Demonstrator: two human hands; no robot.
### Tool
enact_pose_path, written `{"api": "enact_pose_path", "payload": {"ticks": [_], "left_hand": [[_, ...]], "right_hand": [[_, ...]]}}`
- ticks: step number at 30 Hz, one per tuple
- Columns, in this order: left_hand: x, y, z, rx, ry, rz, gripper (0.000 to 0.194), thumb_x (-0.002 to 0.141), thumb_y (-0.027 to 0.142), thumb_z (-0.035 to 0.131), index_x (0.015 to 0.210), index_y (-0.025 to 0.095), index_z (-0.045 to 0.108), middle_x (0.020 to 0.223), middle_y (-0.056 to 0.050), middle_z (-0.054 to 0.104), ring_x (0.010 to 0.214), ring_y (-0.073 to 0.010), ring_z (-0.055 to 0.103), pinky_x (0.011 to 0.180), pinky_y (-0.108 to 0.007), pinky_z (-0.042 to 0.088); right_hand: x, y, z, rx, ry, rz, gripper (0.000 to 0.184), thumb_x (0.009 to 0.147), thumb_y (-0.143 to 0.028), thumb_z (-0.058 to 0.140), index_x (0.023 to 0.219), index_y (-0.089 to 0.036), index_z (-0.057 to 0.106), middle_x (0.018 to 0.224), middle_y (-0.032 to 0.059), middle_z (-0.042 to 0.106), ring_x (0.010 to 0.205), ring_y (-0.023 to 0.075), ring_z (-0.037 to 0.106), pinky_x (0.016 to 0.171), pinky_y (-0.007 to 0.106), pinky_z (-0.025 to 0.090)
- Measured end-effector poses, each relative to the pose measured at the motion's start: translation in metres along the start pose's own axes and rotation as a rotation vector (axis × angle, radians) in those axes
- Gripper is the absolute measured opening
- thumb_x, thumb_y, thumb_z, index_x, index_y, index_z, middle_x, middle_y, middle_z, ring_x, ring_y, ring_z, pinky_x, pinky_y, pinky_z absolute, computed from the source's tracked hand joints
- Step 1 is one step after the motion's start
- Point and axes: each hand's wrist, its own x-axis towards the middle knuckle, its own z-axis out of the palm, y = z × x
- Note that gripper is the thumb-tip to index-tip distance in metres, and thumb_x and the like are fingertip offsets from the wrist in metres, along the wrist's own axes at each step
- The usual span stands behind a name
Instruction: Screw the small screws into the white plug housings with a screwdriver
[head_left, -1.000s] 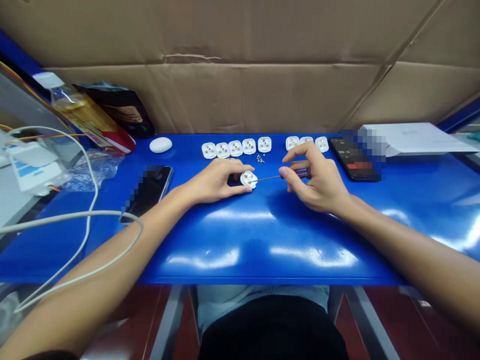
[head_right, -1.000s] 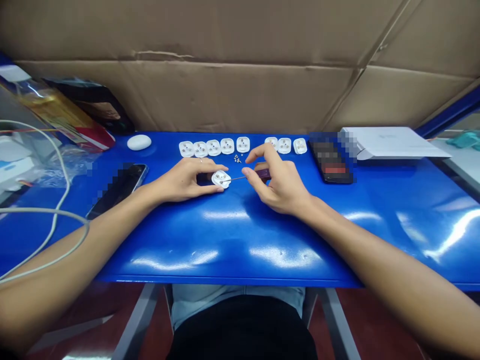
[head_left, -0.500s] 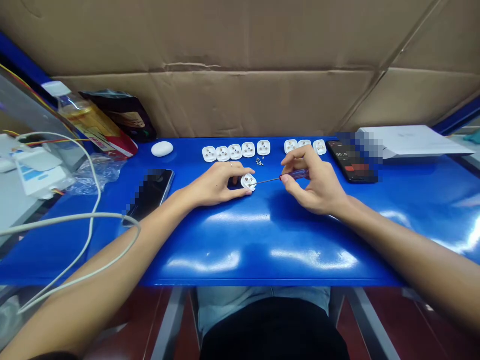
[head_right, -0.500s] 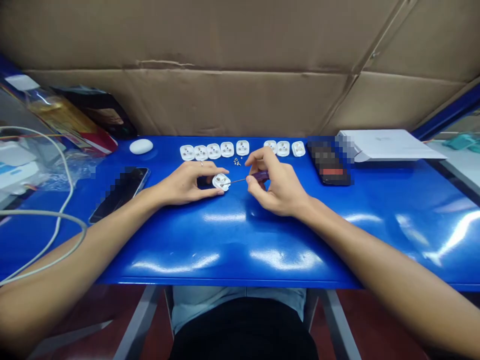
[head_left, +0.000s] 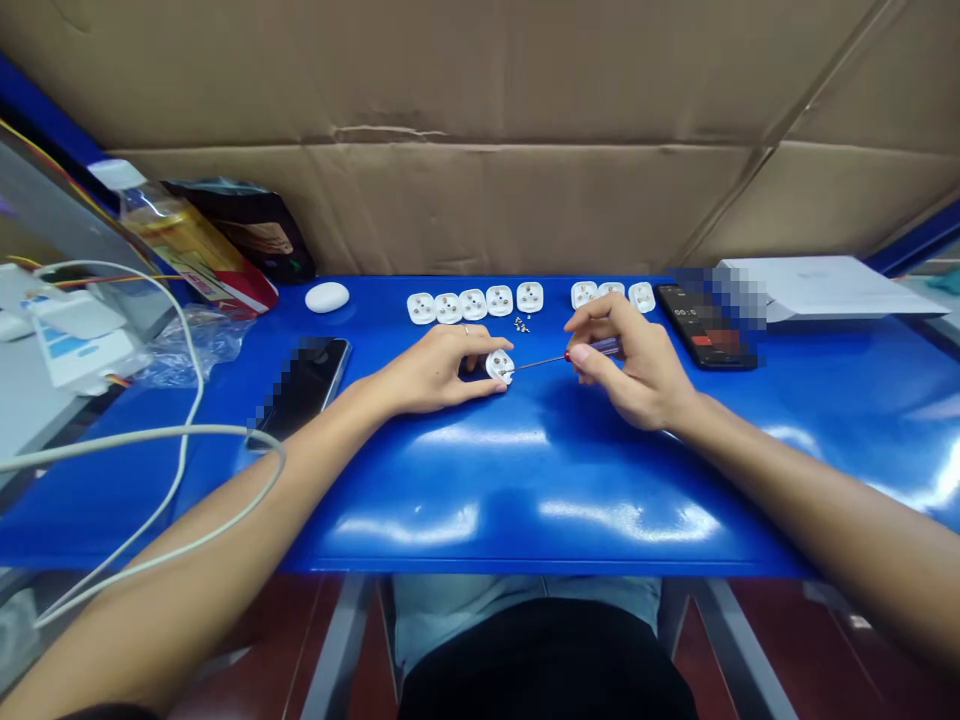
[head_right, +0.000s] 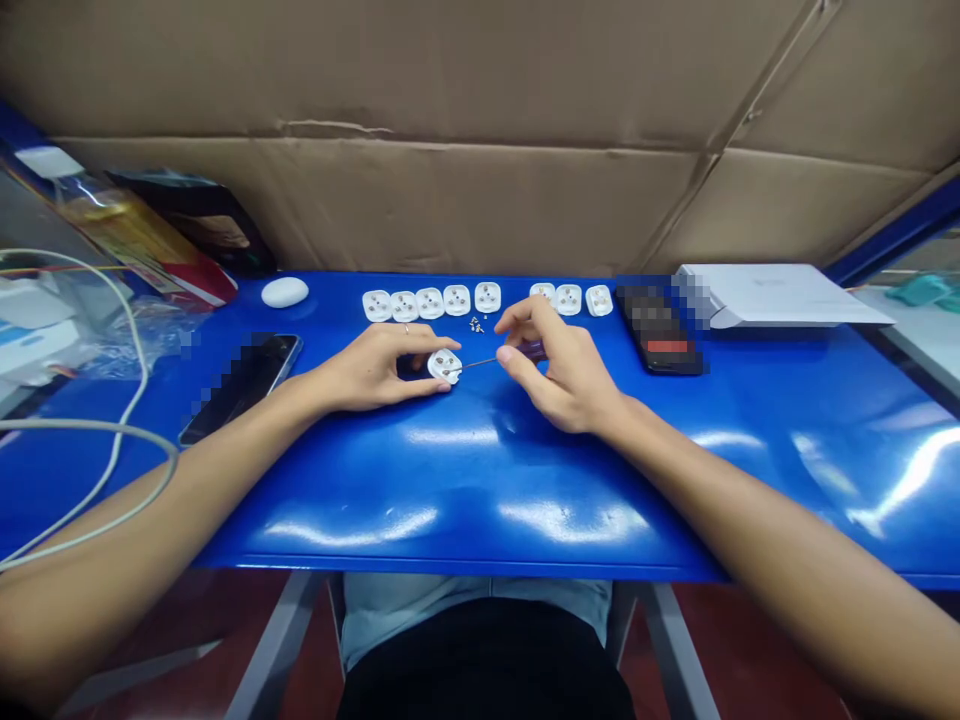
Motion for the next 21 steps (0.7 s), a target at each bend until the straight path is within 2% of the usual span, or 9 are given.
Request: {"api": "enact_pose_path", "payload": {"ticks": [2, 6, 8, 11, 16, 19, 21], "left_hand": [[-0.0002, -0.0012, 0.0001, -0.002, 0.003, 0.002, 0.044, 0.099, 0.041, 0.074, 0.135, 0.017, 0.074, 0.109, -0.009, 0.079, 0.089, -0.0212, 0.072, 0.082, -0.031, 0.053], [-0.0011, -0.0038, 0.0005, 0.016, 0.006, 0.008, 0.044, 0.099, 0.043, 0.073, 0.136, 0.018, 0.074, 0.110, -0.009, 0.079, 0.090, -0.0213, 0.072, 0.082, -0.031, 0.053], [-0.0016, -0.0044, 0.0006, 0.025, 0.005, 0.008, 0.045, 0.099, 0.043, 0.073, 0.137, 0.019, 0.073, 0.112, -0.009, 0.079, 0.091, -0.0219, 0.073, 0.082, -0.031, 0.053], [-0.0018, -0.0044, 0.0005, 0.020, 0.007, 0.008, 0.045, 0.098, 0.042, 0.074, 0.136, 0.017, 0.073, 0.111, -0.009, 0.079, 0.091, -0.0221, 0.073, 0.083, -0.032, 0.053], [-0.0010, -0.0032, 0.0006, 0.032, 0.010, 0.016, 0.044, 0.098, 0.039, 0.075, 0.136, 0.017, 0.073, 0.109, -0.009, 0.079, 0.088, -0.0210, 0.072, 0.081, -0.031, 0.052], [-0.0009, -0.0035, 0.0008, 0.029, 0.004, 0.014, 0.045, 0.098, 0.040, 0.075, 0.137, 0.017, 0.073, 0.111, -0.009, 0.079, 0.090, -0.0213, 0.073, 0.082, -0.031, 0.053], [-0.0012, -0.0041, 0.0010, 0.022, 0.004, 0.013, 0.045, 0.099, 0.041, 0.075, 0.137, 0.017, 0.073, 0.111, -0.009, 0.080, 0.091, -0.0216, 0.073, 0.082, -0.032, 0.053]], "right_hand": [[-0.0008, -0.0001, -0.0003, -0.009, -0.025, -0.046, 0.017, 0.099, -0.029, 0.063, 0.115, -0.025, 0.057, 0.096, 0.0048, 0.074, 0.077, 0.0217, 0.072, 0.069, 0.037, 0.057], [-0.0014, -0.0030, 0.0000, -0.082, 0.006, 0.023, 0.013, 0.105, -0.036, 0.056, 0.111, -0.024, 0.058, 0.084, 0.0029, 0.073, 0.068, 0.0212, 0.071, 0.063, 0.037, 0.054], [-0.0011, -0.0034, 0.0002, -0.076, 0.003, 0.021, 0.016, 0.104, -0.038, 0.057, 0.113, -0.024, 0.057, 0.090, 0.0051, 0.074, 0.071, 0.0222, 0.071, 0.063, 0.037, 0.054], [-0.0006, -0.0024, 0.0006, -0.044, 0.007, -0.027, 0.019, 0.100, -0.033, 0.063, 0.115, -0.025, 0.055, 0.100, 0.0068, 0.074, 0.078, 0.0235, 0.073, 0.067, 0.039, 0.057], [-0.0004, -0.0031, 0.0008, -0.055, 0.014, 0.054, 0.014, 0.105, -0.038, 0.057, 0.113, -0.026, 0.056, 0.088, 0.0045, 0.073, 0.080, 0.0255, 0.075, 0.072, 0.042, 0.059], [-0.0006, -0.0034, 0.0005, -0.055, 0.004, -0.019, 0.019, 0.100, -0.035, 0.064, 0.115, -0.027, 0.056, 0.100, 0.0074, 0.074, 0.090, 0.0273, 0.074, 0.076, 0.043, 0.060], [-0.0004, -0.0031, 0.0010, -0.062, 0.022, -0.037, 0.020, 0.097, -0.030, 0.067, 0.114, -0.026, 0.056, 0.098, 0.0060, 0.074, 0.086, 0.0258, 0.074, 0.075, 0.041, 0.059]]}}
